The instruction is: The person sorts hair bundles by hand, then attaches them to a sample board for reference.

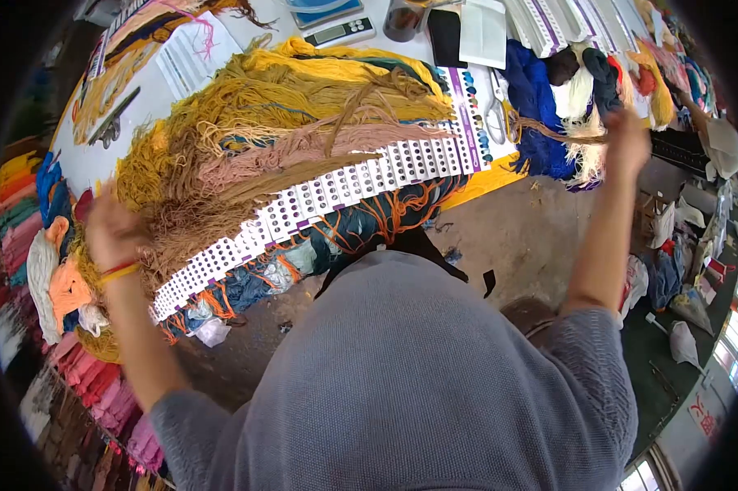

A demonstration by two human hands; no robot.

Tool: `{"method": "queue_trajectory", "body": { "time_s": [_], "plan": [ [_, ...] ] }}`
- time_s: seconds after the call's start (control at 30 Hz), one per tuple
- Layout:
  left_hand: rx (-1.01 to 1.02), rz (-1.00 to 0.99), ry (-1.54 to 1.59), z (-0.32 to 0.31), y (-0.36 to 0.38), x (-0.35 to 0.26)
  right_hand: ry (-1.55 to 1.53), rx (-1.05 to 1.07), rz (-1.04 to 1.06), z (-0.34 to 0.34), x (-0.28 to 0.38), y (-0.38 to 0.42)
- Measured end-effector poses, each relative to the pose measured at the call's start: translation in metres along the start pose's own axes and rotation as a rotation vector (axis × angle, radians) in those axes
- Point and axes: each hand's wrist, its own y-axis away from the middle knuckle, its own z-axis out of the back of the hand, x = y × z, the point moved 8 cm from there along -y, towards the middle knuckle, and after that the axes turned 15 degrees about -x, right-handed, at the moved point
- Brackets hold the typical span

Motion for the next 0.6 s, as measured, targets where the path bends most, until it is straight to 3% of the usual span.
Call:
{"method": "queue_trajectory", "body": {
  "time_s": [0.03,0.07,0.1,0.13,0.17,0.2,0.23,0.33,0.53,0.6],
  "plan": [
    [0.352,0.164,0.044,-0.046,0.012,0.057,0.592,0.128,0.687,-0.042,0.053,0.051],
    [0.418,0.29,0.031,-0.084,0.034,0.11,0.035,0.33,-0.042,-0.079,0.043,0.095],
    [0.479,0.415,0.01,-0.12,0.058,0.163,-0.164,0.439,-0.175,-0.113,0.039,0.136],
    [0.537,0.35,-0.098,-0.15,0.081,0.196,-0.346,0.536,-0.328,-0.146,0.035,0.179],
    [0.615,0.356,-0.091,-0.177,0.097,0.232,-0.372,0.605,-0.174,-0.171,0.038,0.216],
    [0.544,0.405,-0.228,-0.195,0.113,0.255,-0.348,0.758,-0.289,-0.186,0.043,0.251],
    [0.543,0.36,-0.329,-0.21,0.121,0.277,-0.293,0.779,-0.137,-0.19,0.058,0.269],
    [0.625,0.245,-0.525,-0.238,0.138,0.311,-0.321,0.828,0.017,-0.198,0.071,0.305],
    [0.697,0.083,-0.566,-0.259,0.135,0.331,-0.238,0.843,0.196,-0.205,0.08,0.313],
    [0.565,0.113,-0.466,-0.263,0.138,0.321,-0.165,0.834,0.348,-0.209,0.079,0.318]
  ]
}}
